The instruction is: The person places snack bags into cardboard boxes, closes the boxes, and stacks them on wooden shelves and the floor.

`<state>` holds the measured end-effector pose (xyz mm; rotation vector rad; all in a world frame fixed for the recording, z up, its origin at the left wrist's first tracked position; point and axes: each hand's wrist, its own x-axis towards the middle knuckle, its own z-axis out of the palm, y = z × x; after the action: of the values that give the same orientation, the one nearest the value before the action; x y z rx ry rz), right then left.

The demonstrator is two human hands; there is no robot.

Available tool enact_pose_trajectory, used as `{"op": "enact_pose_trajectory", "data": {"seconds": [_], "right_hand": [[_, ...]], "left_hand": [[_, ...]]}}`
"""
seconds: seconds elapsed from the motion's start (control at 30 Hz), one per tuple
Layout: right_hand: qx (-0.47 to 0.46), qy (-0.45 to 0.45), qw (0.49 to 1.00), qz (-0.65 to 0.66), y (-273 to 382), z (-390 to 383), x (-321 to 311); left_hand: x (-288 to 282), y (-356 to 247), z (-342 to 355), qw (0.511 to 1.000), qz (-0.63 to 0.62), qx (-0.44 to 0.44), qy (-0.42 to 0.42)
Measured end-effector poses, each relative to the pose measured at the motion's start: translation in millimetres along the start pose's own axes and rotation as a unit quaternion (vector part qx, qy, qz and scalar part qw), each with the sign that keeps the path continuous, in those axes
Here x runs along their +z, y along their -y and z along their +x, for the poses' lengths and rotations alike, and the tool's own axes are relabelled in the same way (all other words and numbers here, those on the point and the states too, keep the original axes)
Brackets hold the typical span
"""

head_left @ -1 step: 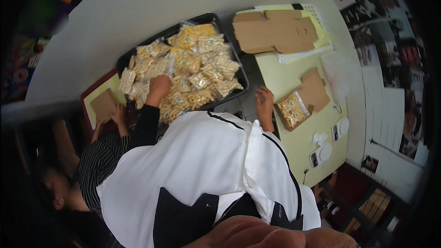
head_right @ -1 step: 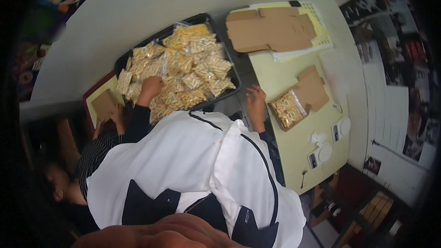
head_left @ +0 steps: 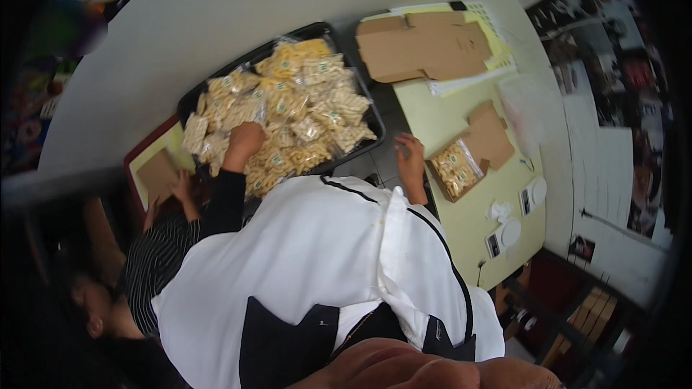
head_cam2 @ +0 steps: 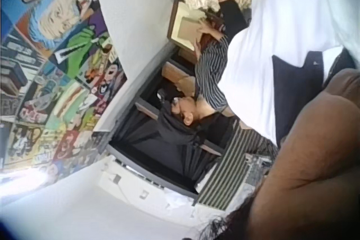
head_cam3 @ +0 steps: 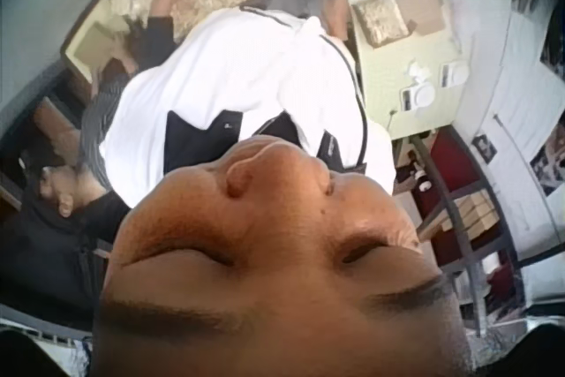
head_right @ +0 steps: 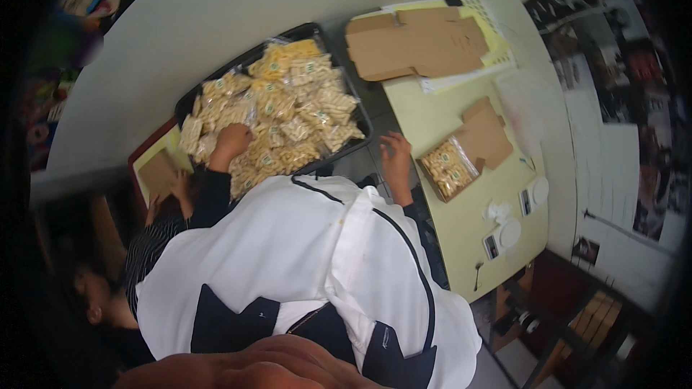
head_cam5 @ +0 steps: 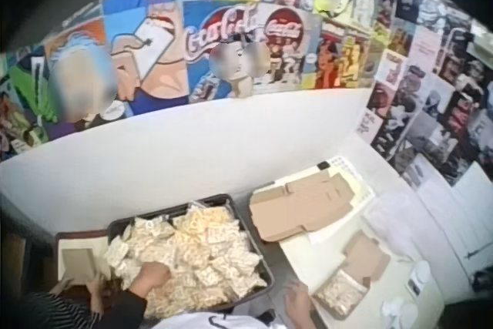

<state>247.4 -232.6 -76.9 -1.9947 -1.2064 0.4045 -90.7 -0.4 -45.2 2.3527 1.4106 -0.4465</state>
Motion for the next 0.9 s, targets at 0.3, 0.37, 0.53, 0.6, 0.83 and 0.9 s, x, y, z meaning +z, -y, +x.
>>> {"op": "enact_pose_trajectory", "data": {"seconds": [0.3,0.37,0.53,0.6,0.83,0.9], "right_hand": [[0.084,0.177,0.913,0.356,37.5,2.4,-0.9],[0.107,0.143,0.910,0.373,40.2,0.7,-14.5],[0.166,0.015,0.939,0.300,-14.7,-12.2,-50.5],[0.177,-0.004,0.933,0.315,-37.7,-23.8,-71.6],[0.240,-0.054,0.943,0.222,-114.0,-48.2,-142.4],[0.232,-0.060,0.962,0.132,-137.1,-49.9,-163.2]], "left_hand": [[-37.2,-187.8,-3.5,0.940,-0.244,0.237,-0.037],[-18.4,-235.6,-7.8,0.919,-0.268,0.286,-0.038],[-7.3,-298.9,-7.8,0.849,-0.363,0.372,0.092],[-5.8,-317.9,-6.2,0.826,-0.381,0.385,0.156],[31.8,-379.4,18.3,0.860,-0.272,0.427,0.066],[40.7,-400.0,25.6,0.853,-0.237,0.464,0.036]]}}
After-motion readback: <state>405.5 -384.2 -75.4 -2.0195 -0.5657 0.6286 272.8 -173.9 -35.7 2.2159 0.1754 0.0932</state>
